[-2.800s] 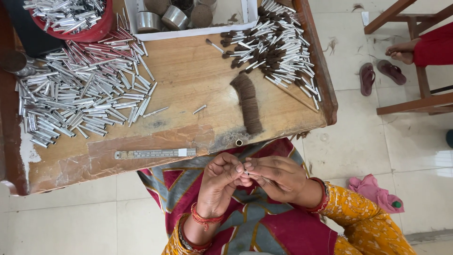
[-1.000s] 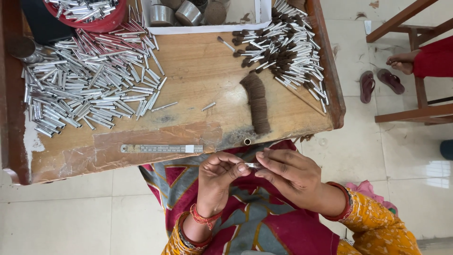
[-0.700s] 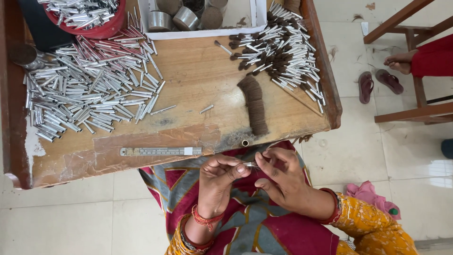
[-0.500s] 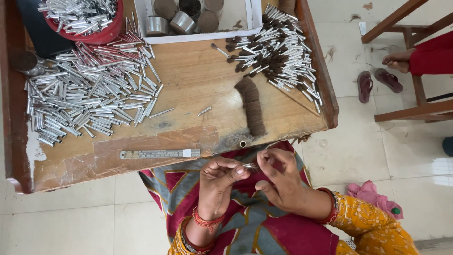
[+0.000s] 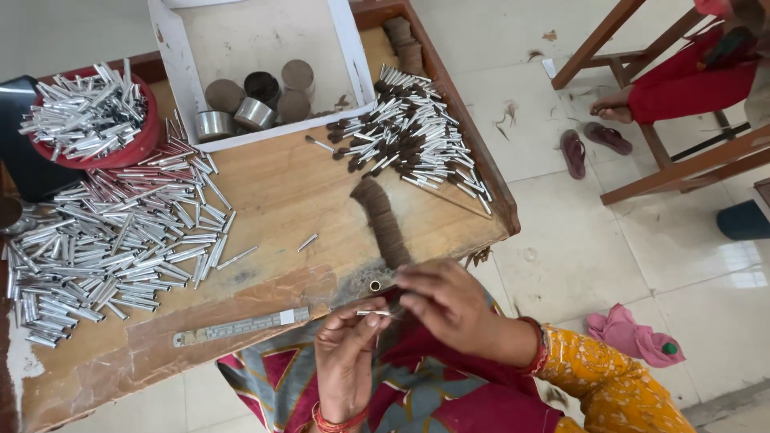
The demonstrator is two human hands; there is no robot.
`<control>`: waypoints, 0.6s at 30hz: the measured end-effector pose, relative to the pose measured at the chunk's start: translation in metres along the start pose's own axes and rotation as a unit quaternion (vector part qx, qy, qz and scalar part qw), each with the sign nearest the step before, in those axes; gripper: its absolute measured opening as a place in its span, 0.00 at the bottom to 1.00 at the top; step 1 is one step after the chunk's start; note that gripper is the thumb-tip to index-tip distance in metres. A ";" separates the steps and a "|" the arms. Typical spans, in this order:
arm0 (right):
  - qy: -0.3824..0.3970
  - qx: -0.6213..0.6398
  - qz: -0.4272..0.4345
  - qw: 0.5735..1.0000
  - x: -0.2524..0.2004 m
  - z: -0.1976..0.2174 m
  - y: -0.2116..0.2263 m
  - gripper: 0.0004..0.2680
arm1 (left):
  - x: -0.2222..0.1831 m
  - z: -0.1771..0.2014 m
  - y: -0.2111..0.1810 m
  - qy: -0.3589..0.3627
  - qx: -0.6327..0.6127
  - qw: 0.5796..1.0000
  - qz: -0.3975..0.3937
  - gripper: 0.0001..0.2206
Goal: Assembling cosmetic brushes by inserting hair bundles into metal ferrules.
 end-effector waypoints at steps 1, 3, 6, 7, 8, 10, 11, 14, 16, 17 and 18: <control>-0.001 -0.064 -0.022 0.998 0.010 0.007 -0.011 0.10 | 0.002 -0.001 -0.008 -0.017 0.004 1.000 -0.016 0.08; -0.002 -0.125 -0.041 0.991 0.025 0.020 -0.038 0.07 | 0.005 0.001 -0.018 -0.035 0.007 0.999 -0.036 0.07; 0.040 -0.274 -0.108 0.955 0.030 0.033 -0.088 0.07 | 0.009 0.005 -0.029 -0.036 -0.002 0.997 -0.066 0.06; 0.053 -0.294 -0.115 0.947 0.027 0.034 -0.100 0.07 | 0.010 0.004 -0.032 -0.033 0.004 0.996 -0.077 0.05; 0.066 -0.314 -0.121 0.939 0.025 0.034 -0.111 0.06 | 0.012 0.004 -0.037 -0.031 0.011 0.996 -0.088 0.05; 0.053 -0.266 -0.099 0.957 0.033 0.029 -0.087 0.06 | 0.017 0.002 -0.043 -0.042 0.004 0.994 -0.097 0.06; 0.037 -0.227 -0.087 0.969 0.035 0.029 -0.074 0.07 | 0.018 0.002 -0.045 -0.046 -0.002 0.994 -0.095 0.06; -0.002 -0.061 -0.106 0.992 0.026 0.029 -0.027 0.14 | 0.023 0.004 -0.048 -0.057 -0.018 0.994 -0.092 0.05; 0.038 -0.026 -0.116 0.992 0.009 0.022 -0.016 0.15 | 0.024 0.005 -0.047 -0.058 -0.012 0.994 -0.094 0.05; 0.075 0.003 -0.124 0.989 0.000 0.018 -0.010 0.16 | 0.025 0.004 -0.047 -0.052 -0.009 0.994 -0.095 0.05; 0.077 0.006 -0.127 0.989 -0.003 0.016 -0.007 0.16 | 0.024 0.005 -0.044 -0.056 -0.008 0.994 -0.093 0.05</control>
Point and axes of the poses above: each hand's wrist, its own x-axis towards the middle knuckle, its own z-axis out of the back of the hand, y = z × x, the point moved 4 cm from there along x, towards the middle knuckle, and after that the axes turned 6 degrees about -y, right-handed, at the moved point
